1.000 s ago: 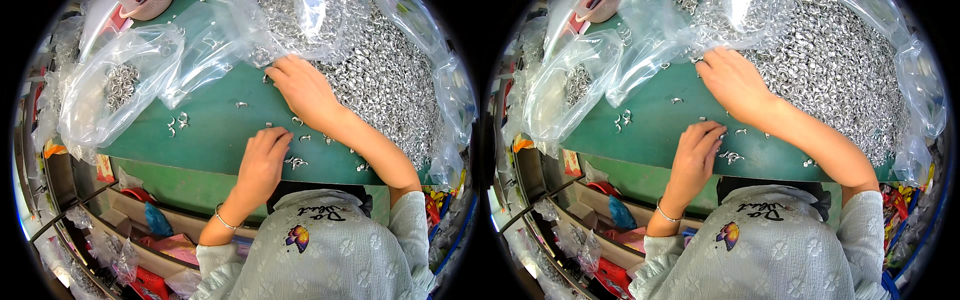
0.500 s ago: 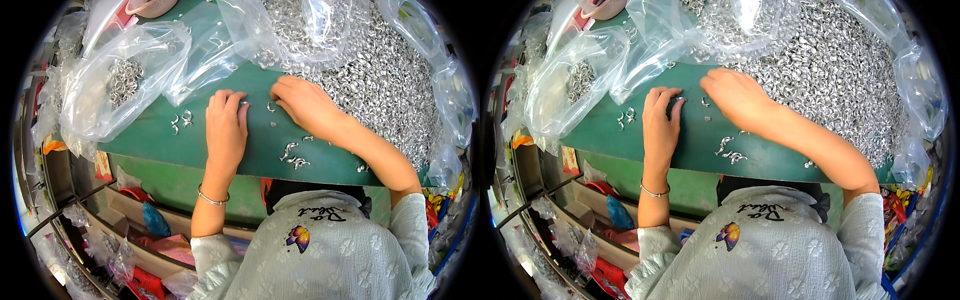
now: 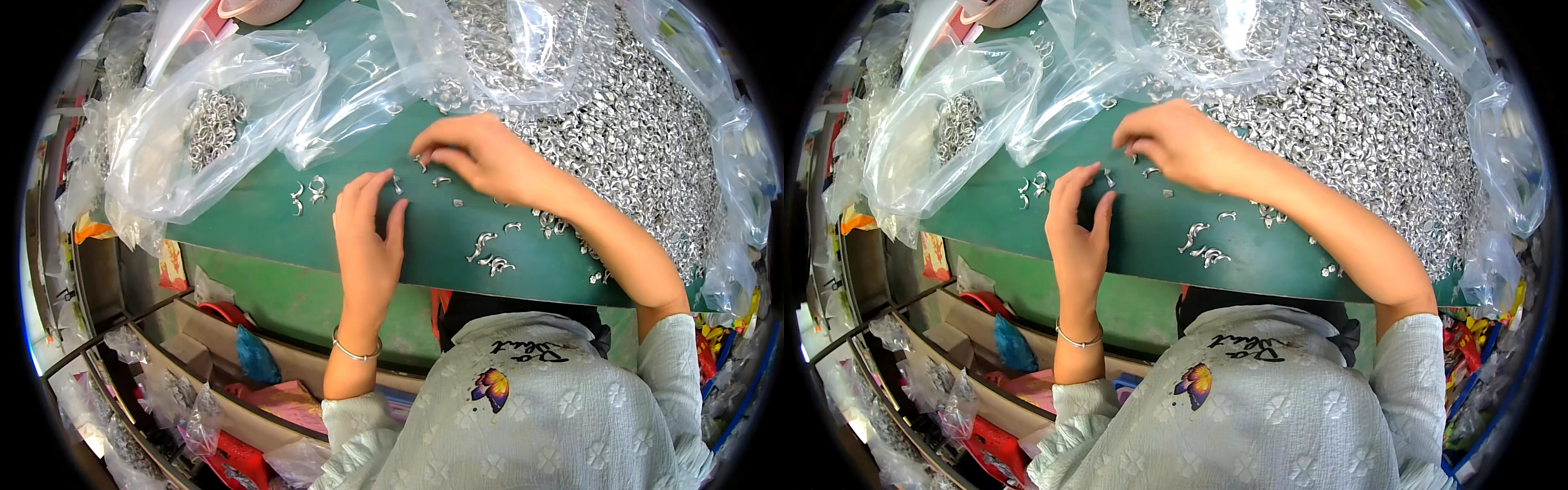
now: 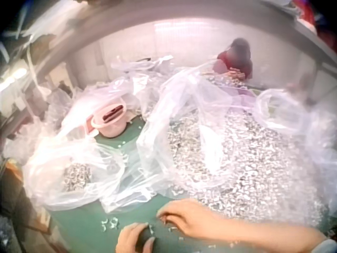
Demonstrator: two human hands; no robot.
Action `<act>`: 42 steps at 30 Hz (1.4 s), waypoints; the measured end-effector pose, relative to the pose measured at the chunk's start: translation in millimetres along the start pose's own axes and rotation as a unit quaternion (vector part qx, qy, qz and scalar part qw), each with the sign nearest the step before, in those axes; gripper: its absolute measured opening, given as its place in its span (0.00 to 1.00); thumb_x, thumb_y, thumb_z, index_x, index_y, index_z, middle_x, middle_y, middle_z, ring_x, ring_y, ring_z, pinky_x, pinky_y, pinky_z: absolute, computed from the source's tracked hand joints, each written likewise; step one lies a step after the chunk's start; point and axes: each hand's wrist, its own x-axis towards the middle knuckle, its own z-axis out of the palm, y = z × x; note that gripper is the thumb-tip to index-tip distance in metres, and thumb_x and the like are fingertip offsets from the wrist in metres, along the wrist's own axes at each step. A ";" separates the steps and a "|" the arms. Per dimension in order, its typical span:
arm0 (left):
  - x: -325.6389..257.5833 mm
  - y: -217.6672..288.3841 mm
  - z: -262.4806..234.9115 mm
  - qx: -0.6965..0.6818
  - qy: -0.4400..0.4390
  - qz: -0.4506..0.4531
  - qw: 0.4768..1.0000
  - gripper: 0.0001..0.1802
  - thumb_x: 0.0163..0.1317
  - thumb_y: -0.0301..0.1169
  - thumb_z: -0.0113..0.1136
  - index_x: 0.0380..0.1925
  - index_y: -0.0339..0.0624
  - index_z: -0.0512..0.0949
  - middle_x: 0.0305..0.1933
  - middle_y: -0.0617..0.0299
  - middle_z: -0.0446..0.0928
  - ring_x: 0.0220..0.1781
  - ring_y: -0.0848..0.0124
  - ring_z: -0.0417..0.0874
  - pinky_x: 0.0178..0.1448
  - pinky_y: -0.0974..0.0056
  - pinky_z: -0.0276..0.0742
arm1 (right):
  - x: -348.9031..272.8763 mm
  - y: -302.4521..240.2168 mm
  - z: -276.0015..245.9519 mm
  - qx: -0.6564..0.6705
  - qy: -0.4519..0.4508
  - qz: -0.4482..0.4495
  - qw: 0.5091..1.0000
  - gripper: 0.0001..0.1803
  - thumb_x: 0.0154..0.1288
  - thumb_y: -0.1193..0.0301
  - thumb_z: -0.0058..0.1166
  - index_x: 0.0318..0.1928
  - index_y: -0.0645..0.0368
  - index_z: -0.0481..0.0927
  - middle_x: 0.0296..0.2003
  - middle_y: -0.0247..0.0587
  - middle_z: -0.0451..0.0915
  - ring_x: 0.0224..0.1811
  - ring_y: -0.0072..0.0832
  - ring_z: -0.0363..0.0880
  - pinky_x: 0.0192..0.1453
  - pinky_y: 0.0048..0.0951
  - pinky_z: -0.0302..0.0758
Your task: The person sorts small silver metallic parts on a green table by hand, picking them up from a large central pile and moving them into a smaller group.
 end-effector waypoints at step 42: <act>-12.0 -27.3 -23.4 0.206 0.045 0.089 0.973 0.14 0.55 0.17 0.58 0.43 0.36 0.80 0.54 0.54 0.78 0.62 0.60 0.75 0.68 0.46 0.60 | -88.7 -14.1 -45.2 -0.372 -0.007 -0.003 0.928 0.19 0.51 0.76 0.64 0.45 0.63 0.78 0.52 0.44 0.74 0.57 0.41 0.71 0.61 0.40 0.67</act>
